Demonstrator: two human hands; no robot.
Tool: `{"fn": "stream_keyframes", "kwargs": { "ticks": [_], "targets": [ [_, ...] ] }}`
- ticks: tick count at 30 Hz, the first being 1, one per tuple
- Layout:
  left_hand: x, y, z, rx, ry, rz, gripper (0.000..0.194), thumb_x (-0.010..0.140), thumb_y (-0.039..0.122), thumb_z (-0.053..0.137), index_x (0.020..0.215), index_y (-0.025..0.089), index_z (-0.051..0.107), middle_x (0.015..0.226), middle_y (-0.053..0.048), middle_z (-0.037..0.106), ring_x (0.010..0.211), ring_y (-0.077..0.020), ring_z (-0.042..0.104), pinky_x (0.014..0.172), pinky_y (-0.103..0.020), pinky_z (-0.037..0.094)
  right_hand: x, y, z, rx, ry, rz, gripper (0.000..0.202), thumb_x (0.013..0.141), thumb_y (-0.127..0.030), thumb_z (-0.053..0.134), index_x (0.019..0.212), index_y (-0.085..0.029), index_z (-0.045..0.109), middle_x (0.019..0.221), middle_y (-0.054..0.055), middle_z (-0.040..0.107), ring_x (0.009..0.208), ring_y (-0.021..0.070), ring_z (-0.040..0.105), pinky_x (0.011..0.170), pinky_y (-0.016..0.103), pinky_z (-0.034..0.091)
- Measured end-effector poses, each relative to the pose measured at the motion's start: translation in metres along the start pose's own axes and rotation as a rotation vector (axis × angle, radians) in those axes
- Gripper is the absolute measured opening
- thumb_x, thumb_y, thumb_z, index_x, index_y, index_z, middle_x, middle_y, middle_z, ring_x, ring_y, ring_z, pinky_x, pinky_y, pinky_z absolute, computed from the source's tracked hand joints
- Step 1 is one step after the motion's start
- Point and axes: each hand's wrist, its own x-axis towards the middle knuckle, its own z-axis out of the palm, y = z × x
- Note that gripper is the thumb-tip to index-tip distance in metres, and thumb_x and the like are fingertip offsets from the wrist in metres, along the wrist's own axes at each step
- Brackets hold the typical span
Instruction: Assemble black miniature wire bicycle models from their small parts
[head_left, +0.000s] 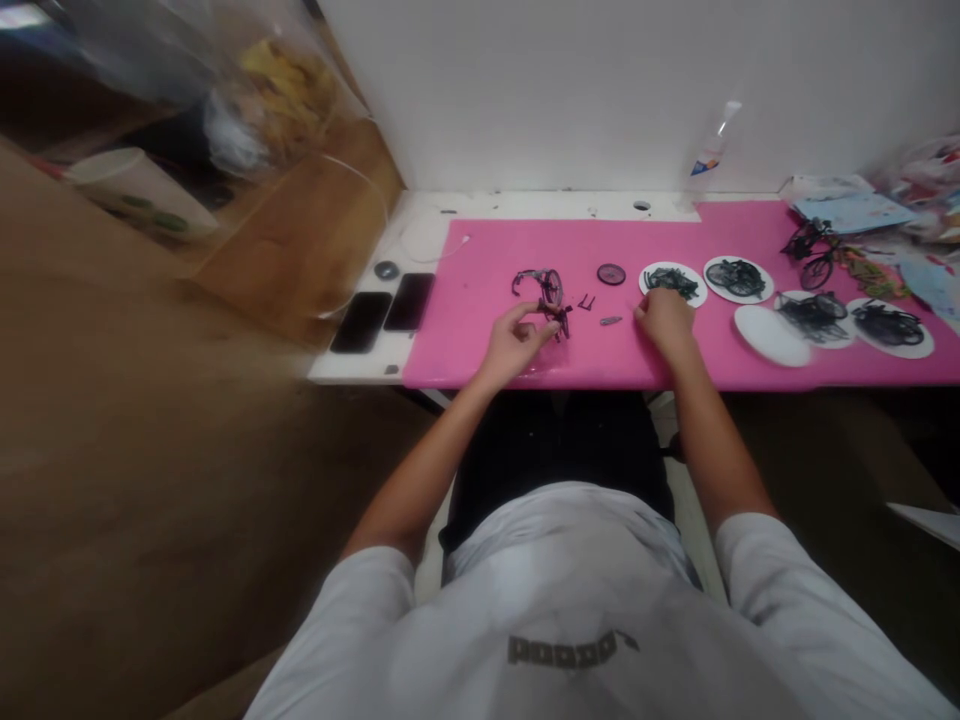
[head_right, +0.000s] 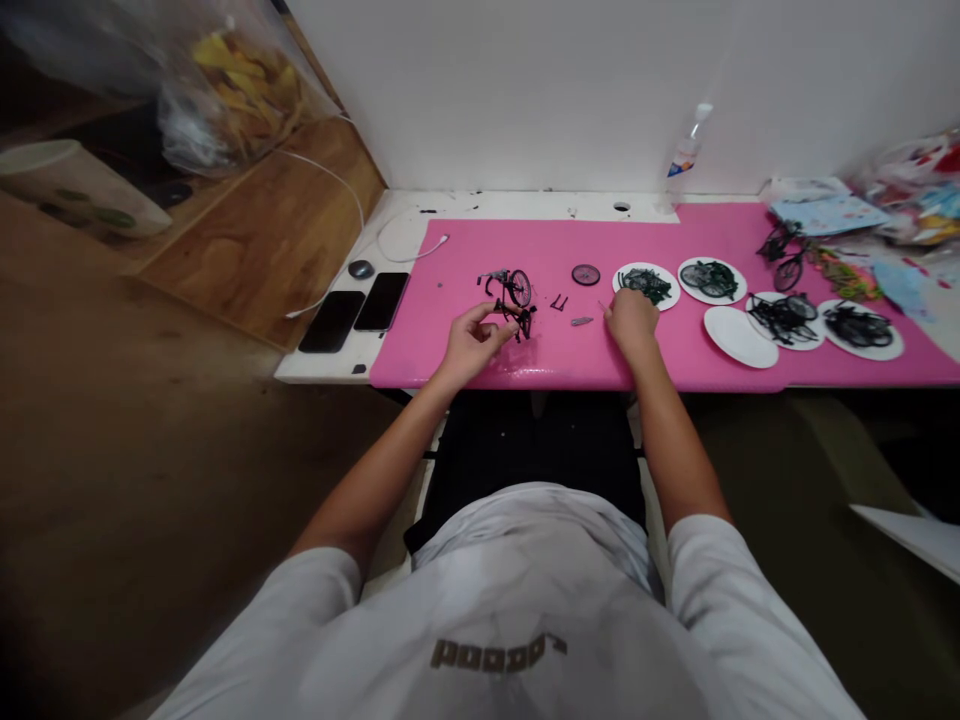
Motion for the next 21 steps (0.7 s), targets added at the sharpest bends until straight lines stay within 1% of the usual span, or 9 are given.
{"fn": "stream_keyframes", "kwargs": {
  "ticks": [3,5,7,10,12,14,15,18,21],
  "targets": [
    [-0.001,0.000,0.001,-0.005,-0.004,0.002,0.035,0.090,0.043,0.087,0.116,0.020,0.081,0.069,0.002,0.066,0.045,-0.0053,0.041,0.044,-0.021,0.033,0.002,-0.002,-0.001,0.353,0.133,-0.079,0.017,0.093,-0.033,0.082,0.086,-0.018,0.077,0.084,0.012,0.077,0.079,0.0247,0.069,0.080,0.039,0.057],
    [-0.001,0.001,0.001,-0.008,-0.002,0.002,0.036,0.090,0.044,0.086,0.116,0.020,0.080,0.077,0.000,0.072,0.046,-0.0051,0.043,0.044,-0.021,0.035,0.001,-0.009,-0.002,0.610,0.197,-0.183,0.018,0.090,-0.035,0.084,0.090,-0.019,0.078,0.082,0.009,0.077,0.076,0.0227,0.069,0.079,0.039,0.060],
    [-0.001,0.002,0.002,-0.012,-0.001,0.001,0.038,0.089,0.045,0.086,0.117,0.019,0.079,0.085,-0.003,0.076,0.047,-0.0048,0.045,0.044,-0.021,0.038,-0.004,-0.022,-0.004,0.842,0.241,-0.256,0.028,0.090,-0.047,0.085,0.093,-0.020,0.079,0.082,0.007,0.077,0.074,0.0210,0.069,0.074,0.037,0.062],
    [-0.001,0.002,0.004,-0.026,-0.007,0.002,0.041,0.089,0.047,0.087,0.118,0.019,0.079,0.096,-0.006,0.080,0.048,-0.0042,0.049,0.045,-0.021,0.042,-0.020,-0.047,-0.008,1.099,0.231,-0.299,0.049,0.086,-0.071,0.084,0.096,-0.023,0.077,0.082,0.005,0.077,0.071,0.0195,0.070,0.061,0.032,0.062],
    [-0.002,0.002,0.005,-0.042,-0.016,0.009,0.043,0.089,0.049,0.087,0.118,0.018,0.079,0.100,-0.007,0.081,0.048,-0.0041,0.051,0.046,-0.021,0.044,-0.034,-0.064,-0.010,1.203,0.209,-0.310,0.059,0.081,-0.082,0.083,0.097,-0.025,0.075,0.087,0.005,0.079,0.078,0.0205,0.075,0.060,0.031,0.063],
    [-0.003,0.001,0.006,-0.051,-0.026,0.019,0.045,0.089,0.052,0.087,0.118,0.018,0.079,0.097,-0.006,0.081,0.048,-0.0043,0.051,0.046,-0.021,0.044,-0.048,-0.079,-0.009,1.275,0.163,-0.328,0.064,0.079,-0.088,0.080,0.098,-0.027,0.073,0.096,0.006,0.080,0.088,0.0226,0.080,0.065,0.032,0.066],
    [-0.003,0.000,0.006,-0.052,-0.028,0.020,0.045,0.089,0.053,0.087,0.118,0.018,0.079,0.092,-0.005,0.079,0.048,-0.0046,0.052,0.046,-0.021,0.044,-0.054,-0.085,-0.007,1.299,0.134,-0.346,0.066,0.077,-0.089,0.080,0.097,-0.027,0.071,0.098,0.007,0.080,0.092,0.0238,0.082,0.068,0.032,0.068],
    [-0.004,-0.002,0.007,-0.051,-0.023,0.006,0.050,0.087,0.057,0.089,0.117,0.018,0.077,0.069,0.002,0.069,0.045,-0.0063,0.052,0.045,-0.021,0.042,-0.068,-0.097,0.000,1.374,0.062,-0.356,0.068,0.080,-0.090,0.077,0.103,-0.028,0.068,0.098,0.007,0.081,0.096,0.0248,0.084,0.077,0.035,0.071],
    [-0.004,-0.004,0.009,-0.058,-0.029,0.002,0.054,0.085,0.061,0.090,0.116,0.019,0.076,0.061,0.005,0.062,0.043,-0.0073,0.052,0.044,-0.021,0.041,-0.073,-0.103,0.006,1.378,0.045,-0.351,0.069,0.083,-0.092,0.072,0.107,-0.028,0.064,0.099,0.007,0.082,0.096,0.0241,0.084,0.080,0.036,0.071]
  ]
}}
